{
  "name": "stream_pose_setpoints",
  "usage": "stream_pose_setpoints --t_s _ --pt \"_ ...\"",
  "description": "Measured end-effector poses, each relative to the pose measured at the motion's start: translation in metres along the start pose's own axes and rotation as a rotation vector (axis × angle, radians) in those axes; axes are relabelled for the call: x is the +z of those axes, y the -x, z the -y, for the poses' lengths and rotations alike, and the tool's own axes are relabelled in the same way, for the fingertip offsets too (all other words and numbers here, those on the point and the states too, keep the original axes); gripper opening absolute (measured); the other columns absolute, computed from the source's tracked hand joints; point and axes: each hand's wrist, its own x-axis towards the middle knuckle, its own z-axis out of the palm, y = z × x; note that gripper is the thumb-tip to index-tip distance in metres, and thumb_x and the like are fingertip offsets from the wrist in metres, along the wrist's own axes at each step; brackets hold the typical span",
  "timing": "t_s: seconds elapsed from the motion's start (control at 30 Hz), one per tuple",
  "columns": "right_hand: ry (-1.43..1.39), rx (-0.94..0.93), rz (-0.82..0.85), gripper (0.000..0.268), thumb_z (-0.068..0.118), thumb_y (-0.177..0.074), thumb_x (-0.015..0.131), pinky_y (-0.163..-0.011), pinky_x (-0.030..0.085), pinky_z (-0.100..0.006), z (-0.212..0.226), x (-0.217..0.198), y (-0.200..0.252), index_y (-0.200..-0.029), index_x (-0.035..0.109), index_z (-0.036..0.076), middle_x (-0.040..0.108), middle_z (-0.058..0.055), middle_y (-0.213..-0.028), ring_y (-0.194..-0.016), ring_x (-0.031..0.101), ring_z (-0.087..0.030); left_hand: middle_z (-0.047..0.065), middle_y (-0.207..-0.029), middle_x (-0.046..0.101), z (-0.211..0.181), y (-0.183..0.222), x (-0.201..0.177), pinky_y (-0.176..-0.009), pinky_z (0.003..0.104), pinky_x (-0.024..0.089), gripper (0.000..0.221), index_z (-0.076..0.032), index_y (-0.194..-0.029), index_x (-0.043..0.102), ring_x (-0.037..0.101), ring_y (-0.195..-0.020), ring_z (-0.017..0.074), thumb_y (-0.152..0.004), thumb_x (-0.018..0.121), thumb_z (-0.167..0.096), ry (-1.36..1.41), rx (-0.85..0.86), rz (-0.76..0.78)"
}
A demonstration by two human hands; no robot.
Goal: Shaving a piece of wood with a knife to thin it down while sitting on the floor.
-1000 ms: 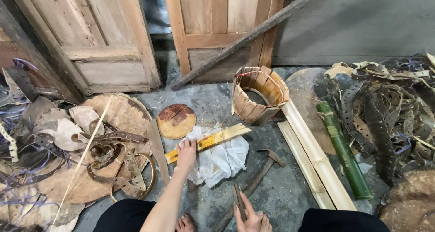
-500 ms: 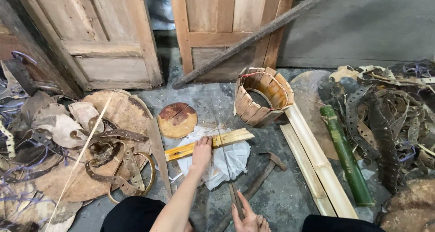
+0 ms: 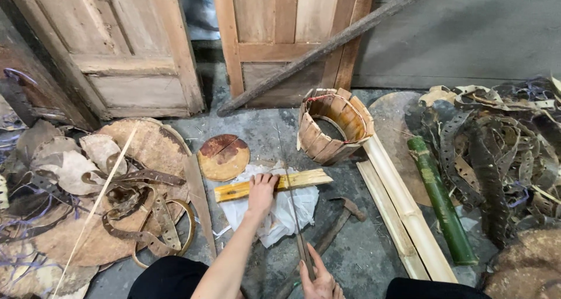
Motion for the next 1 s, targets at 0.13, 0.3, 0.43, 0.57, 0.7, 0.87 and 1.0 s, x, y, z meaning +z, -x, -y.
stream_pose_setpoints --t_s 0.13,0.3,0.43,0.57,0.7,0.87,1.0 --pt "-0.220 -0.037 0.015 0.060 0.051 -0.097 0.060 -0.058 0.041 -0.027 -0.008 0.005 -0.018 -0.156 0.048 0.046 0.055 0.004 -0.051 -0.046 0.046 -0.011 0.009 -0.118 0.062 0.023 -0.002 0.024 -0.099 0.051 0.040 0.051 -0.017 -0.135 0.061 0.053 -0.110 0.0355 -0.087 0.050 -0.004 -0.036 0.035 -0.012" --pt "-0.258 -0.074 0.034 0.064 0.053 -0.095 0.058 -0.049 0.039 -0.026 -0.009 0.007 -0.021 -0.158 0.045 0.044 0.059 0.004 -0.051 -0.041 0.045 -0.010 0.013 -0.141 0.056 0.041 -0.011 0.038 -0.108 0.052 0.041 0.074 -0.010 -0.146 0.049 0.045 -0.136 0.0389 -0.082 0.079 -0.031 -0.004 -0.017 0.094" --pt "-0.071 -0.033 -0.082 0.055 0.055 -0.094 0.057 -0.053 0.040 -0.020 0.004 0.003 -0.002 -0.148 0.053 0.055 0.070 0.015 -0.060 -0.044 0.053 -0.004 0.013 -0.126 0.061 0.043 -0.007 0.061 -0.108 0.051 0.040 0.054 -0.010 -0.143 0.049 0.049 -0.127 0.0363 -0.091 0.056 -0.023 -0.187 0.032 0.029" --pt "-0.050 -0.110 -0.037 0.056 0.057 -0.096 0.053 -0.048 0.035 -0.023 0.007 0.009 -0.004 -0.152 0.048 0.054 0.048 0.011 -0.048 -0.038 0.035 -0.007 0.014 -0.134 0.059 0.034 -0.010 0.060 -0.106 0.060 0.039 0.048 -0.010 -0.145 0.047 0.048 -0.132 0.0372 -0.097 0.042 -0.011 -0.305 -0.019 0.096" --pt "0.245 -0.088 -0.055 0.056 0.067 -0.097 0.044 -0.049 0.033 -0.021 0.008 0.017 -0.008 -0.152 0.039 0.063 0.054 0.015 -0.047 -0.038 0.029 -0.008 0.017 -0.146 0.052 0.018 -0.010 0.046 -0.107 0.074 0.036 0.050 -0.004 -0.148 0.039 0.044 -0.141 0.0413 -0.098 0.041 -0.005 -0.308 -0.100 0.230" --pt "0.301 -0.072 -0.107 0.056 0.068 -0.096 0.046 -0.051 0.035 -0.020 0.005 0.026 -0.014 -0.151 0.037 0.066 0.041 0.010 -0.045 -0.038 0.029 -0.007 0.016 -0.152 0.047 0.017 -0.014 0.049 -0.108 0.076 0.035 0.057 -0.005 -0.156 0.034 0.041 -0.143 0.0432 -0.099 0.041 -0.004 -0.306 -0.116 0.284" --pt "0.390 -0.069 -0.157 0.056 0.071 -0.095 0.043 -0.051 0.034 -0.020 0.007 0.028 -0.013 -0.151 0.036 0.068 0.043 0.010 -0.044 -0.037 0.028 -0.007 0.014 -0.144 0.054 0.018 -0.014 0.049 -0.106 0.074 0.038 0.052 -0.004 -0.149 0.041 0.044 -0.140 0.0416 -0.097 0.044 -0.004 -0.293 -0.109 0.229"
